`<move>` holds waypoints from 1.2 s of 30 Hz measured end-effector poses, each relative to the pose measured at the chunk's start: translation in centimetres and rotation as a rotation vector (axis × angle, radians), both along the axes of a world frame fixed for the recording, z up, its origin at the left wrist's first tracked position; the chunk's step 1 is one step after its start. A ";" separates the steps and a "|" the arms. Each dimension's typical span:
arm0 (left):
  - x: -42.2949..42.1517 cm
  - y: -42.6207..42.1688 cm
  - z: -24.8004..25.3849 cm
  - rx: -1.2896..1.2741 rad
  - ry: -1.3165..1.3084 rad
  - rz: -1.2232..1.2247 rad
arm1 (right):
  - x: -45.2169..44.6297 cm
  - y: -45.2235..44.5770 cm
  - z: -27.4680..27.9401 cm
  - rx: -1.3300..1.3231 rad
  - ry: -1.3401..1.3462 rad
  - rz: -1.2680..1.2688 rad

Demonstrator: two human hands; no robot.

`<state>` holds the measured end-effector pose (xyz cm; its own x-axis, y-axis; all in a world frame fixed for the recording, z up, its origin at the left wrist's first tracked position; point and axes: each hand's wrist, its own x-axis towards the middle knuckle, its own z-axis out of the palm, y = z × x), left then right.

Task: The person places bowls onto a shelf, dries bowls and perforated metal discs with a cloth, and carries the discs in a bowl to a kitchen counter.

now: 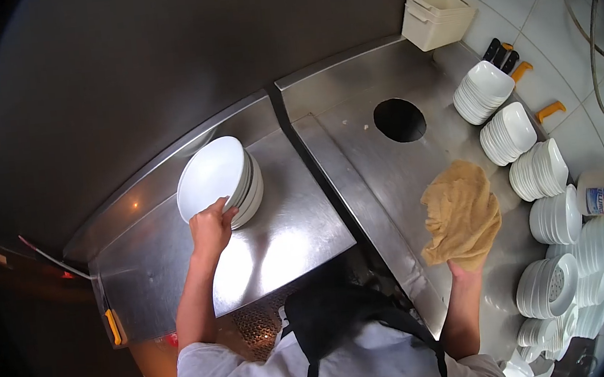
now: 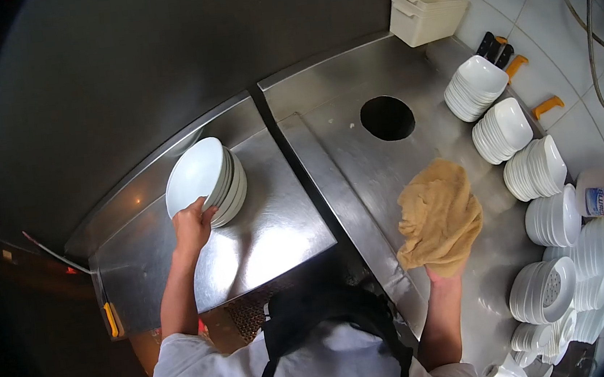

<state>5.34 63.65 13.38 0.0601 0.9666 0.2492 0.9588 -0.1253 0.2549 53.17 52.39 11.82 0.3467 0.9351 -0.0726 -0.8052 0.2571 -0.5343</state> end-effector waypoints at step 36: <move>47.8 -16.8 3.8 -0.331 -0.506 -2.131 | -5.3 -34.6 -3.3 -0.147 0.187 -1.125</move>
